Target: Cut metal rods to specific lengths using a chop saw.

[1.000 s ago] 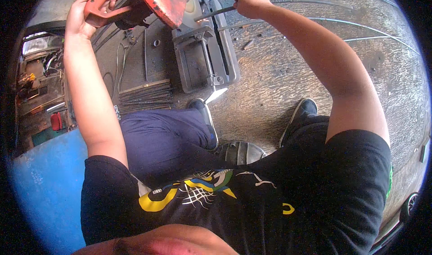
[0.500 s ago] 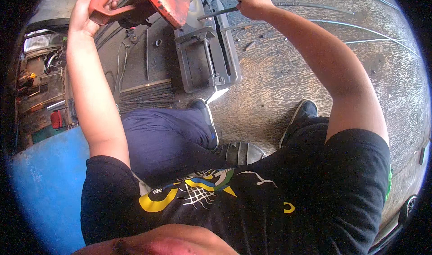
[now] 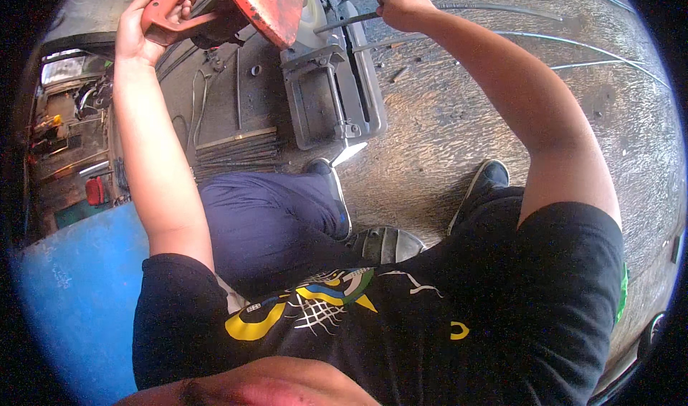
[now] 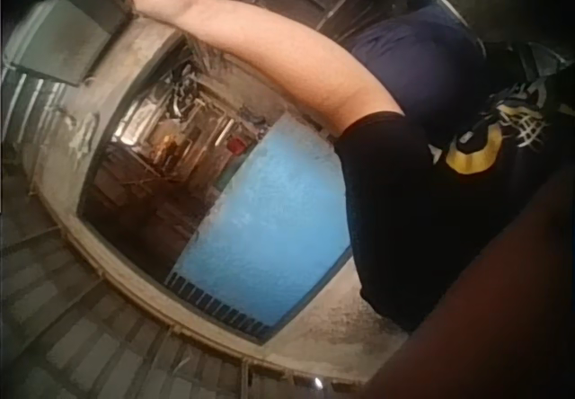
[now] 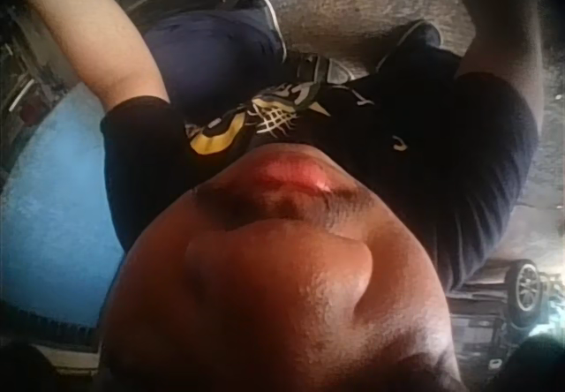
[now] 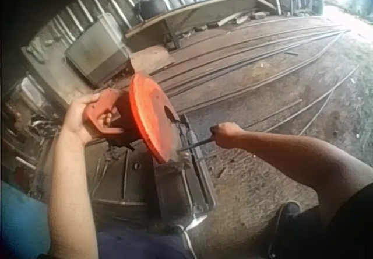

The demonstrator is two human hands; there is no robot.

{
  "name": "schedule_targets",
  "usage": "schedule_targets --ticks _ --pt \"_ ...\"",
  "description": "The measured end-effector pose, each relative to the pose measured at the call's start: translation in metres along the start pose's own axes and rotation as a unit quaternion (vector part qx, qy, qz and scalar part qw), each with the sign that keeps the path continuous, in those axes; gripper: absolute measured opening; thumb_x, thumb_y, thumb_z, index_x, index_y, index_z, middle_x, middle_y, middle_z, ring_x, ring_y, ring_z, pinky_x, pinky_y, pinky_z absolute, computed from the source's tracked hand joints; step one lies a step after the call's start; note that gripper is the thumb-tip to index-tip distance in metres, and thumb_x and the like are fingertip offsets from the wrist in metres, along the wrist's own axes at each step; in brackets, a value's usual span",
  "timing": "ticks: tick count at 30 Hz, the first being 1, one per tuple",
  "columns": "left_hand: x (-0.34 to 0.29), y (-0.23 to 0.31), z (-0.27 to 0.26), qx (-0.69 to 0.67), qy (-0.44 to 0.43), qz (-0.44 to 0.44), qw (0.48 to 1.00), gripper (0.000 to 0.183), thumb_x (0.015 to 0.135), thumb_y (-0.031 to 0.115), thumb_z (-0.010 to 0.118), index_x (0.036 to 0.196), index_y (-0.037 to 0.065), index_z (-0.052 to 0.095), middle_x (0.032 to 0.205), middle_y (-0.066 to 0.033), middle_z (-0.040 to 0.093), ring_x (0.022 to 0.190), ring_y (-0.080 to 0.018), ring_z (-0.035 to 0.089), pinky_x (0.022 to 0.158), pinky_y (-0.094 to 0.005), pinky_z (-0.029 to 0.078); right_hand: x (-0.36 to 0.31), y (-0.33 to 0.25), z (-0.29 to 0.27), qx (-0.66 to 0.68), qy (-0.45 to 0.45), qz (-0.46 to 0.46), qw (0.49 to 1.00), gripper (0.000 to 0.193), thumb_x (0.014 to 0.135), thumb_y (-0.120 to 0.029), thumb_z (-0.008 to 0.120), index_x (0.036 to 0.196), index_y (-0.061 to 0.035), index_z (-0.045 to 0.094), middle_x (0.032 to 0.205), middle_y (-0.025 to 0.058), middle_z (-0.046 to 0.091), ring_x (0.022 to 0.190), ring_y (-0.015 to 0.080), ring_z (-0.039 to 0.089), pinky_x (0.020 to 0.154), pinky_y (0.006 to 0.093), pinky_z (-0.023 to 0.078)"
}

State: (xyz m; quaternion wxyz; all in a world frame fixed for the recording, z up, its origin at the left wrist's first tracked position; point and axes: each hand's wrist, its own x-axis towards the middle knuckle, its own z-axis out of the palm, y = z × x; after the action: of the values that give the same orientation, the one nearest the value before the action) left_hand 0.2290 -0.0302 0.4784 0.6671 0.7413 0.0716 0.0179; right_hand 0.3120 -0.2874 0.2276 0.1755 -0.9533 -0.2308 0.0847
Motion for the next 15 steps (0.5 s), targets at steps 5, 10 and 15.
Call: schedule_targets --ticks 5,10,15 --pt "0.024 0.002 -0.037 0.021 -0.057 -0.003 0.998 0.039 0.087 0.022 0.05 0.115 -0.005 0.05 0.091 -0.0165 0.061 0.072 -0.0185 0.059 0.062 -0.0263 0.05 0.0 0.002 0.006 0.005 0.008 -0.008 1.0 0.025 0.089 -0.029 0.047 0.105 -0.0132 0.059 0.099 0.0141 0.064 0.095 0.0335 0.061 0.082 0.0474 0.047" --pt "0.04 -0.005 -0.066 0.02 -0.08 -0.042 0.996 0.041 0.09 0.02 0.052 0.117 -0.01 0.047 0.096 -0.0225 0.061 0.074 -0.0194 0.062 0.067 -0.0262 0.053 -0.002 0.001 0.005 -0.001 -0.006 -0.011 1.0 0.026 0.089 -0.029 0.047 0.105 -0.013 0.059 0.1 0.0149 0.064 0.095 0.0341 0.061 0.083 0.0471 0.047" --pt "0.031 0.001 -0.051 0.025 -0.072 -0.042 0.996 0.039 0.089 0.02 0.052 0.115 -0.01 0.049 0.098 -0.021 0.061 0.078 -0.0214 0.063 0.07 -0.0285 0.054 -0.005 -0.002 0.004 0.021 -0.013 0.013 1.0 0.027 0.089 -0.029 0.046 0.106 -0.0115 0.059 0.102 0.0153 0.064 0.096 0.0346 0.06 0.083 0.0467 0.047"
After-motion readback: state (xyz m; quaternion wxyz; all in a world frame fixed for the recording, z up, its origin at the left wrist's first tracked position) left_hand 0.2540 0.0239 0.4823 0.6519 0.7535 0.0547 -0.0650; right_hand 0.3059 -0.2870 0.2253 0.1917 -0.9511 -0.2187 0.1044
